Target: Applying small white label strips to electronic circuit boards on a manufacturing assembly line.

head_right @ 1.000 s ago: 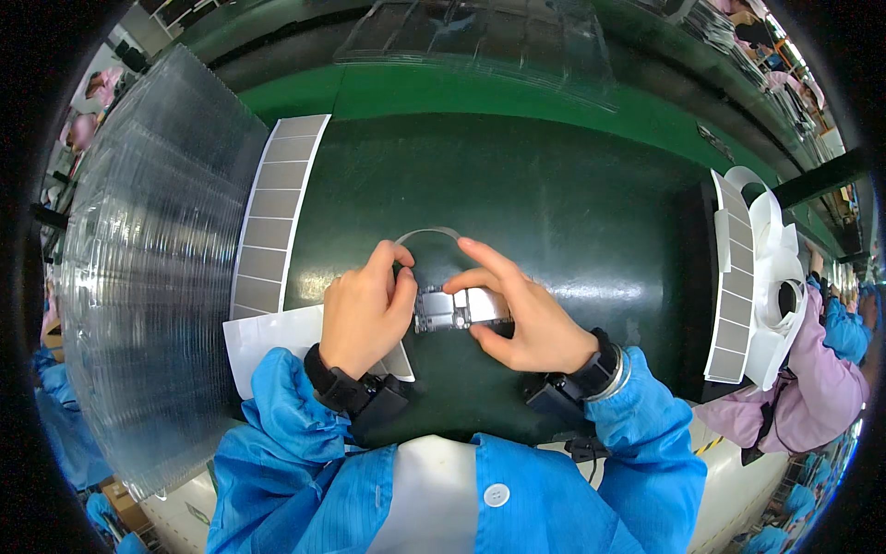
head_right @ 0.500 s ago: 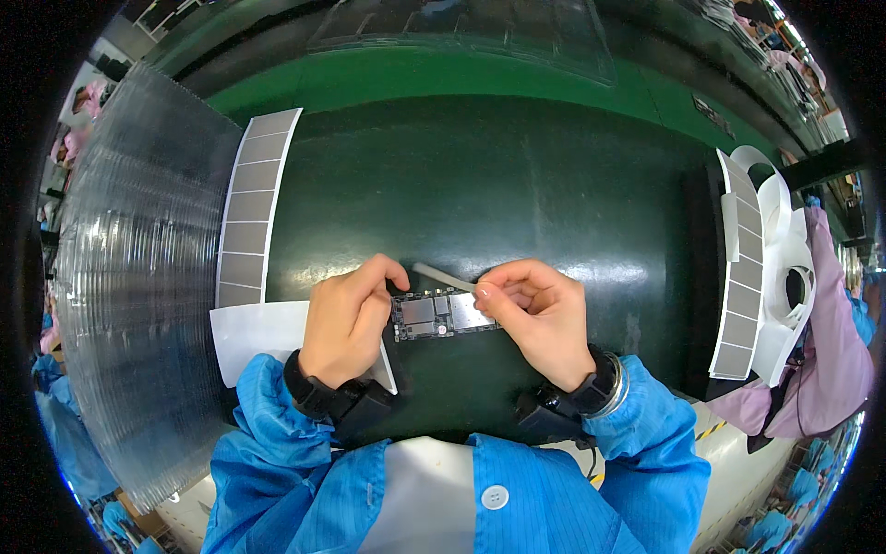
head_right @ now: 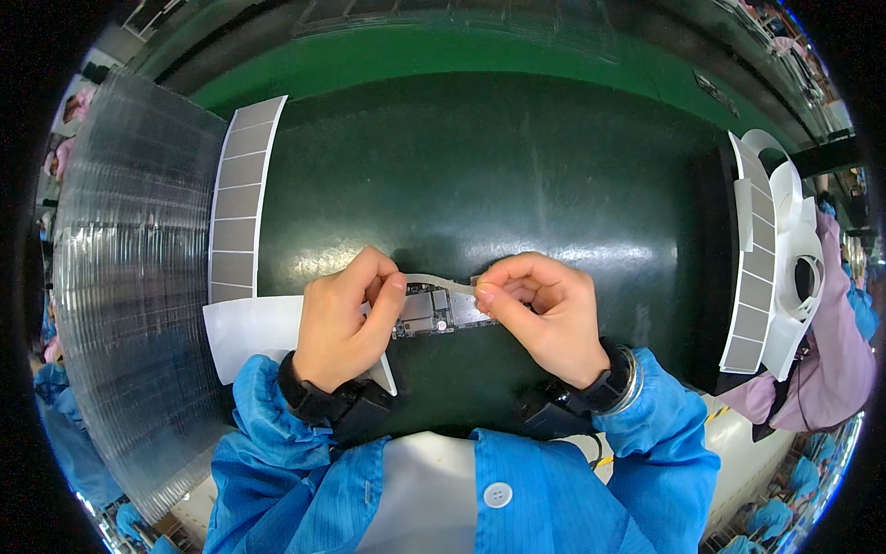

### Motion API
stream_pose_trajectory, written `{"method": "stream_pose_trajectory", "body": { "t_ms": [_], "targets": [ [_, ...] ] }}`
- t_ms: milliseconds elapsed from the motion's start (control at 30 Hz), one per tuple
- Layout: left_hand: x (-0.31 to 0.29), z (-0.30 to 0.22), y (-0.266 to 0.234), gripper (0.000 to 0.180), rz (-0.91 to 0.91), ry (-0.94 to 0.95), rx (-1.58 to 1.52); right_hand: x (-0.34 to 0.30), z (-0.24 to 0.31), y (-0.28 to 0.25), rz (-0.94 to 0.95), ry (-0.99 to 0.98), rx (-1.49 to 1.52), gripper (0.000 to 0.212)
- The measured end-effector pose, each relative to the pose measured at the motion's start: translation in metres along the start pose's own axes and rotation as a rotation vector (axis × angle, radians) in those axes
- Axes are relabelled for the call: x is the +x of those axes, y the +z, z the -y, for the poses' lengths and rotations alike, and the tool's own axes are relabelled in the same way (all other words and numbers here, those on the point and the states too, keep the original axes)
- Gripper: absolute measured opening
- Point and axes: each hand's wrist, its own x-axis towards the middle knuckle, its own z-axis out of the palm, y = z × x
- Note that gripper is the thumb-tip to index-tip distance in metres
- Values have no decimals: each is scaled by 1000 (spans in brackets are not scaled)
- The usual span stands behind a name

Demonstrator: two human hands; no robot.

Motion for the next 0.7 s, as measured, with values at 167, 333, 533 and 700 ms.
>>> {"method": "stream_pose_trajectory", "body": {
  "t_ms": [167,333,533,700],
  "targets": [
    [0,-2,1,11,3,9,12,0,-1,-1,-29,4,-77,10],
    [-4,-9,2,13,-32,-19,70,0,4,3,-114,4,-290,8],
    [-12,-10,9,16,-83,55,303,3,8,9,-129,-237,-751,11],
    [-15,-9,15,14,-46,-4,323,5,5,7,-105,-228,-791,13]
  ]
}}
